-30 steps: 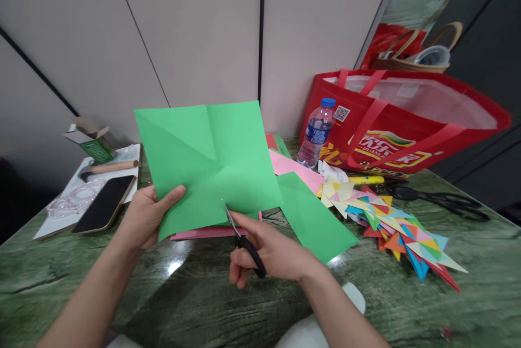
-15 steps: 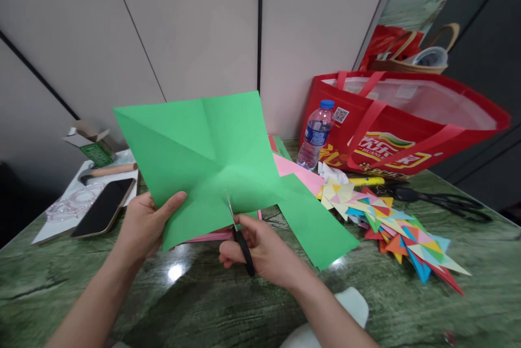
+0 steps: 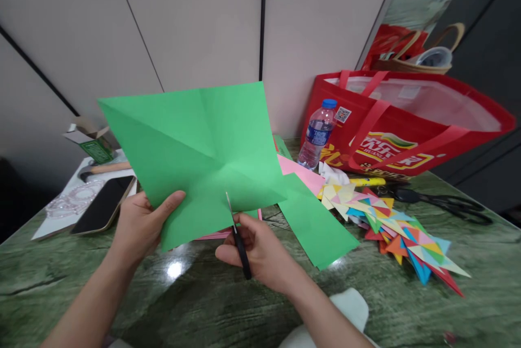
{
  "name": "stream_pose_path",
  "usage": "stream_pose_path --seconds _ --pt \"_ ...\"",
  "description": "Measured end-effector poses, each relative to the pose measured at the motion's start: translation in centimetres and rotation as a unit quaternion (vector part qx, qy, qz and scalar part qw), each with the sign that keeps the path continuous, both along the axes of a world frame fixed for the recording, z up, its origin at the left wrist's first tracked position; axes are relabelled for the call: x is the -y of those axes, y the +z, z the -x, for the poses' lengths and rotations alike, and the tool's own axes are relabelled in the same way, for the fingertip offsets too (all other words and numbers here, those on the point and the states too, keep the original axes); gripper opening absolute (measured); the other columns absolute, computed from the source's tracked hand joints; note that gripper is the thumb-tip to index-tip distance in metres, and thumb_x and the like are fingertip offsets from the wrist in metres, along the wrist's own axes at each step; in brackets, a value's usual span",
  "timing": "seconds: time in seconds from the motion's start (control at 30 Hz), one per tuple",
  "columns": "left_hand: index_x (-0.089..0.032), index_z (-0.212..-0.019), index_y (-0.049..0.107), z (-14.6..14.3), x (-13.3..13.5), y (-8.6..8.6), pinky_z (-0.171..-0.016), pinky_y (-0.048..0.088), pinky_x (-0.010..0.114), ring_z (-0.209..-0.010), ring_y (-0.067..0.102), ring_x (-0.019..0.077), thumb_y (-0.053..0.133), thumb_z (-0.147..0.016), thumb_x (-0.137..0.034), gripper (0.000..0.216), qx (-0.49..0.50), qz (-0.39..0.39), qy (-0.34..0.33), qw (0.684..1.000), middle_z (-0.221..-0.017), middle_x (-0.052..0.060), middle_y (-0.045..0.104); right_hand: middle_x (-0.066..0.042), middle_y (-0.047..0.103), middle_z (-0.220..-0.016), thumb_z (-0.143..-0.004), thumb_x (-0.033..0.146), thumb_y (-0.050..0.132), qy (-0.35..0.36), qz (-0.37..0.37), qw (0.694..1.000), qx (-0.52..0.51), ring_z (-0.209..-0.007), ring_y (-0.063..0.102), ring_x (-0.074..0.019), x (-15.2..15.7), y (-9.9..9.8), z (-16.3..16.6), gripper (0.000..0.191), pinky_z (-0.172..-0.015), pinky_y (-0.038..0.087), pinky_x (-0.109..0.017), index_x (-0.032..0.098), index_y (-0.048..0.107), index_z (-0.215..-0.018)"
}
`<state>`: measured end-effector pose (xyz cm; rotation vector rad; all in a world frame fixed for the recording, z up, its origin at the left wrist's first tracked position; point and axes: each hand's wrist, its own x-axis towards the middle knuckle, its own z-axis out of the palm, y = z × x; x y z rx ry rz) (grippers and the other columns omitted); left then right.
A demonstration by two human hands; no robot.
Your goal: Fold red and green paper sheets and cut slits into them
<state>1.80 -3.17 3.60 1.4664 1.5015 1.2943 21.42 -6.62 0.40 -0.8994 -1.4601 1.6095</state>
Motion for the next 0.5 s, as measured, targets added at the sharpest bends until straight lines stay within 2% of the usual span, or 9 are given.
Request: stream_pose_path --seconds 0.17,0.37,0.5 --pt "-0.013 -0.073 0.066 -0.05 0.08 0.07 -0.047 0.048 0.025 -0.055 0.058 0.0154 0.067 -0.063 -0.041 0.031 -0.006 -0.007 0.006 1.0 -0.062 0.003 0.065 0.005 0.043 -0.067 -0.067 0.041 0.067 -0.008 0.001 1.0 -0.003 -0.057 0.037 -0.0074 0.04 -0.32 0.13 0.034 -0.052 0.03 -0.021 0.017 0.046 -0.078" --pt "-0.014 -0.078 0.067 0.25 -0.07 -0.43 -0.055 0.05 0.027 -0.061 0.06 0.0169 0.067 -0.064 -0.038 0.028 0.01 -0.017 -0.012 1.0 -0.072 0.004 0.068 0.005 0.042 -0.063 -0.066 0.044 0.067 -0.021 -0.004 0.999 0.026 -0.055 0.037 -0.0071 0.09 0.24 0.29 0.037 -0.05 0.028 -0.022 0.017 0.042 -0.072" --pt "-0.013 -0.077 0.068 0.23 -0.08 -0.38 -0.055 0.05 0.028 -0.059 0.06 0.017 0.067 -0.064 -0.039 0.029 0.008 -0.017 -0.009 1.0 -0.07 0.004 0.068 0.005 0.044 -0.063 -0.065 0.044 0.067 -0.026 0.001 0.999 0.029 -0.053 0.038 -0.0069 0.14 0.49 0.42 0.037 -0.049 0.03 -0.022 0.017 0.042 -0.071"
